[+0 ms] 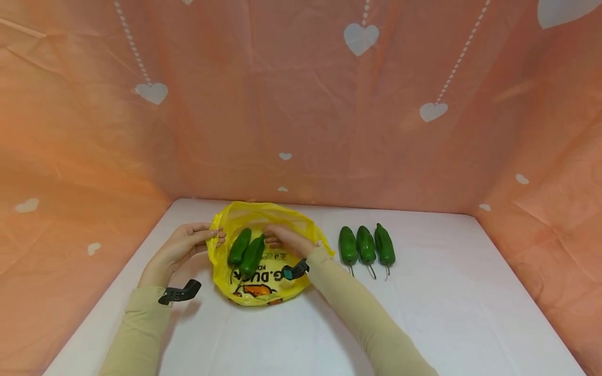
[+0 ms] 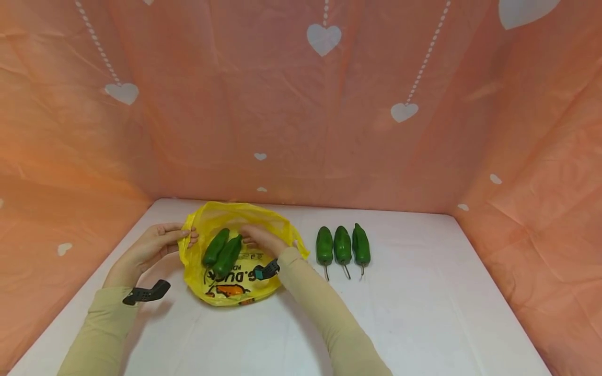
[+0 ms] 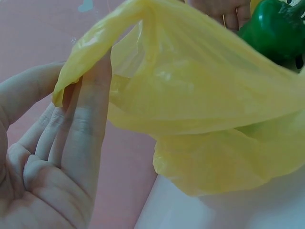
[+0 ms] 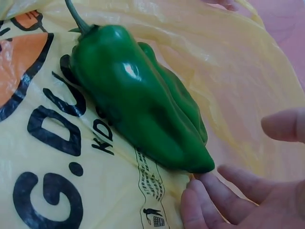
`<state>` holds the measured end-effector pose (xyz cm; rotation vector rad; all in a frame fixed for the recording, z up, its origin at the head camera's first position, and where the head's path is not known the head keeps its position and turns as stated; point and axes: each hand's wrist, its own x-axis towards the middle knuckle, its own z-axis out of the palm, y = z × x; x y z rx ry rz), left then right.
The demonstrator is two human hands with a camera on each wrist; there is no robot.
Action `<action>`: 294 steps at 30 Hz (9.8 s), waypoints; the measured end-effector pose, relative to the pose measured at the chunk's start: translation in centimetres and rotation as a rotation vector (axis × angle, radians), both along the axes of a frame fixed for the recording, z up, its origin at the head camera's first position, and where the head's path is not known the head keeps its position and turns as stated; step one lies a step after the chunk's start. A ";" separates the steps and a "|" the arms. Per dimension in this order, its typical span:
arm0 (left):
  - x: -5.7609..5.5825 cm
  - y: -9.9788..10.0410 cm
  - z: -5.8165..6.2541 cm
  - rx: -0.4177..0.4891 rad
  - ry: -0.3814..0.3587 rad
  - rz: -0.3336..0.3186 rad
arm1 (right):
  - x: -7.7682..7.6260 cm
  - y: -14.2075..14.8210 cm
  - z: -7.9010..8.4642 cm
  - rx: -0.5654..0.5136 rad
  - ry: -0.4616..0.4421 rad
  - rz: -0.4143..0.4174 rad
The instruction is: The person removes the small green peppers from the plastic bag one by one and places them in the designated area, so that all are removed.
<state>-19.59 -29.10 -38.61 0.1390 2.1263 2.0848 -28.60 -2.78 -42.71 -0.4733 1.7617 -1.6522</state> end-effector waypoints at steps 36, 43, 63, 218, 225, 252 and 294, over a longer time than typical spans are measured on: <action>0.0 0.0 -0.1 0.000 -0.007 0.017 | -0.3 0.4 -0.4 0.284 0.393 0.186; 0.1 0.0 0.0 0.005 -0.009 0.025 | -0.3 0.5 -0.2 0.300 0.422 0.237; 0.3 0.0 0.3 -0.018 0.003 0.015 | -0.7 1.2 0.0 0.283 0.439 0.346; -0.2 0.2 0.1 0.006 -0.009 0.012 | 0.9 29.8 5.2 0.185 0.295 -0.357; -0.3 0.1 -0.1 0.003 -0.005 0.012 | 0.7 31.1 4.9 0.222 0.323 -0.360; -0.3 0.0 -0.1 0.046 -0.022 0.014 | -1.0 34.1 1.9 0.347 0.250 -0.368; -0.4 0.1 0.2 -0.017 -0.015 0.022 | -2.2 32.6 0.9 0.422 0.227 -0.409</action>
